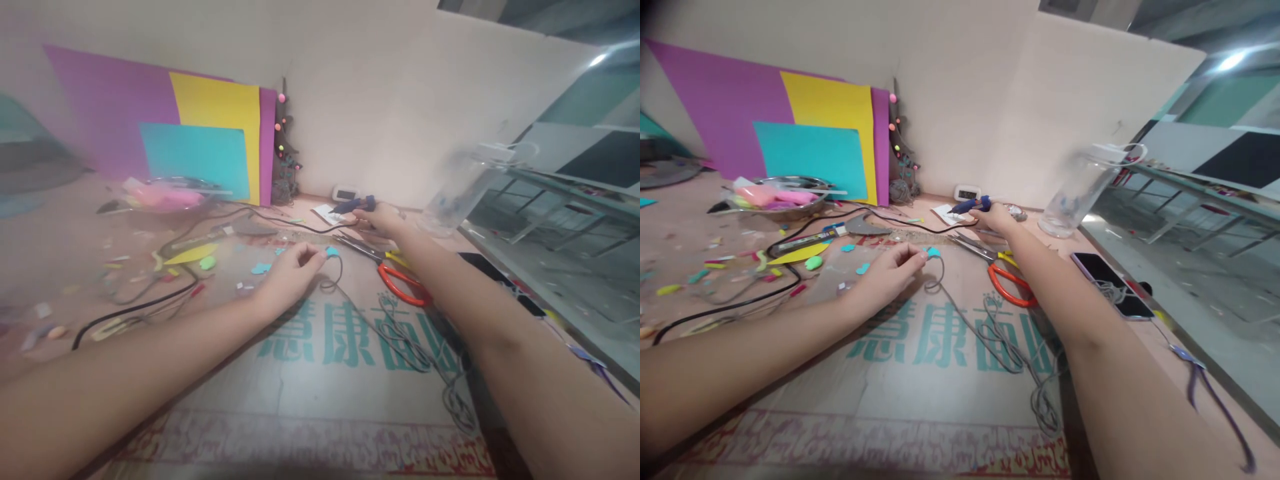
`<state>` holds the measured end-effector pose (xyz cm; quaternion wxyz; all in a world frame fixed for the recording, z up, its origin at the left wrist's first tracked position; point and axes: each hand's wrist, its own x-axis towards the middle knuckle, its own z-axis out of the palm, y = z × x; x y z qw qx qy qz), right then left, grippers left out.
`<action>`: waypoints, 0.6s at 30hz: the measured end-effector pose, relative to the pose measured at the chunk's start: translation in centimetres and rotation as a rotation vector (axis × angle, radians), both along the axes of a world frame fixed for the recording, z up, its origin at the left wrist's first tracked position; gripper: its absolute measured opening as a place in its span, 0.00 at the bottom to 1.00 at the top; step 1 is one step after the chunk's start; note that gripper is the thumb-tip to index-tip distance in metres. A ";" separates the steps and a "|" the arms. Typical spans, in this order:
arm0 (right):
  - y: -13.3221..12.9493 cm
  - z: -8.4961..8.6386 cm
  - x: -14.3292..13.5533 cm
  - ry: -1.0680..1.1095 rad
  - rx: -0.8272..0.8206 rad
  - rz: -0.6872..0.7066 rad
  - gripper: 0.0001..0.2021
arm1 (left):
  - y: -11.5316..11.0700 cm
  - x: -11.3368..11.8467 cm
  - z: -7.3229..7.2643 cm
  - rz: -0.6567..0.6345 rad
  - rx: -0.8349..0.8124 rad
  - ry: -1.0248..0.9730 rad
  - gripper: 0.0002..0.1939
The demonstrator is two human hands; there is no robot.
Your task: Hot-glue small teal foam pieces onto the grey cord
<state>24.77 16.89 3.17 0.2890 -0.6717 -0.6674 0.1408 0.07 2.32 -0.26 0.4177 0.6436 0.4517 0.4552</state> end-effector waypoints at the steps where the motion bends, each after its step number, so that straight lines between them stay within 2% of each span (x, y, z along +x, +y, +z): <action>1: 0.2 -0.2 0.0 -0.014 -0.002 0.002 0.15 | 0.0 0.0 0.0 0.001 -0.006 0.000 0.12; 5: 0.4 -0.4 0.7 -0.072 -0.005 0.013 0.14 | -0.1 0.0 0.1 -0.006 0.005 -0.005 0.11; 8: -0.5 -0.1 1.9 -0.113 0.023 -0.025 0.14 | -0.2 0.0 0.2 -0.008 0.016 -0.009 0.10; 10: -1.9 0.3 2.3 -0.129 0.074 -0.062 0.15 | -0.2 0.1 0.2 -0.006 0.019 -0.007 0.10; 13: -5.6 1.2 1.6 -0.116 0.228 -0.113 0.14 | -0.1 0.0 0.1 0.000 0.027 0.008 0.10; 14: -7.2 1.5 0.9 -0.040 0.337 -0.098 0.13 | -0.1 0.0 0.0 0.000 0.036 0.010 0.10; 15: -8.8 1.7 -0.1 0.072 0.370 -0.039 0.12 | -0.1 0.0 0.0 0.000 0.048 0.010 0.10; 16: -10.3 1.9 -1.2 0.205 0.339 0.048 0.12 | 0.0 0.0 -0.1 0.000 0.060 0.008 0.10; 18: -13.1 2.0 -3.5 0.460 0.144 0.242 0.14 | 0.0 0.0 -0.1 -0.001 0.084 -0.002 0.10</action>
